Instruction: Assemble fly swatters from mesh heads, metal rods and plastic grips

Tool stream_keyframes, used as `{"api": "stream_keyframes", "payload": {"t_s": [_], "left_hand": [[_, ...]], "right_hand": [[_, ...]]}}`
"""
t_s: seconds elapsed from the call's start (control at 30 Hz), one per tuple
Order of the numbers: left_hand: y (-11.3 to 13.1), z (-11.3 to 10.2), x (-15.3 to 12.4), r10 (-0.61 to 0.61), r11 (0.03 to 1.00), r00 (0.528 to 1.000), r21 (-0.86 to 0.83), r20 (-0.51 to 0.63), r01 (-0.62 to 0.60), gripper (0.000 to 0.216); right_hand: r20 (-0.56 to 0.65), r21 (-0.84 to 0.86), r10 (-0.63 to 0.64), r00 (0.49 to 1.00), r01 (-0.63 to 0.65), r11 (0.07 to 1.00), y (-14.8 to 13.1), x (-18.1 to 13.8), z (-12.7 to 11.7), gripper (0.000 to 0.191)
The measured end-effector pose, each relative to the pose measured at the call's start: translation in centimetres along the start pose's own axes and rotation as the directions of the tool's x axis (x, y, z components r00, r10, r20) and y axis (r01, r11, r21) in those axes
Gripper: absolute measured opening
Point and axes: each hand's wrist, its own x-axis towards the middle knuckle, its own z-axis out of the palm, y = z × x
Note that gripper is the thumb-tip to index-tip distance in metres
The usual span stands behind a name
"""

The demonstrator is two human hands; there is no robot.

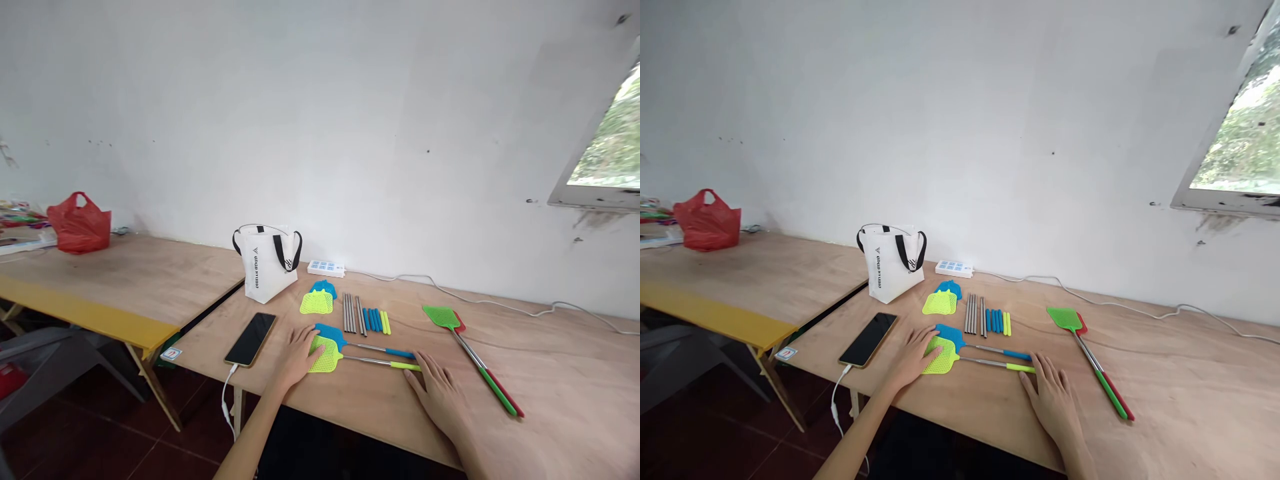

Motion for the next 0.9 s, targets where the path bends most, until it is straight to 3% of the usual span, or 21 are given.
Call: {"api": "stream_keyframes", "payload": {"t_s": [0.47, 0.6, 0.7, 0.9], "left_hand": [[-0.1, 0.2, 0.0, 0.006, 1.0, 1.0, -0.009, -0.023, -0.006, 0.046], [-0.2, 0.3, 0.1, -0.041, 0.999, 0.999, -0.006, -0.031, 0.04, 0.058], [0.0, 0.2, 0.0, -0.067, 0.998, 0.998, 0.001, -0.012, 0.067, 0.062], [0.3, -0.5, 0.0, -0.058, 0.993, 0.998, -0.105, -0.036, 0.054, 0.049]], "right_hand": [[-0.027, 0.046, -0.008, 1.0, 0.009, 0.999, 0.3, 0.0, 0.4, 0.067], [-0.068, 0.071, -0.013, 0.998, 0.018, 0.997, 0.5, 0.0, 0.8, 0.064], [-0.105, 0.079, -0.031, 0.994, 0.039, 0.996, 0.7, -0.1, 0.7, 0.058], [-0.134, 0.137, -0.128, 0.983, 0.146, 0.98, 0.7, 0.1, -0.4, 0.04]]}}
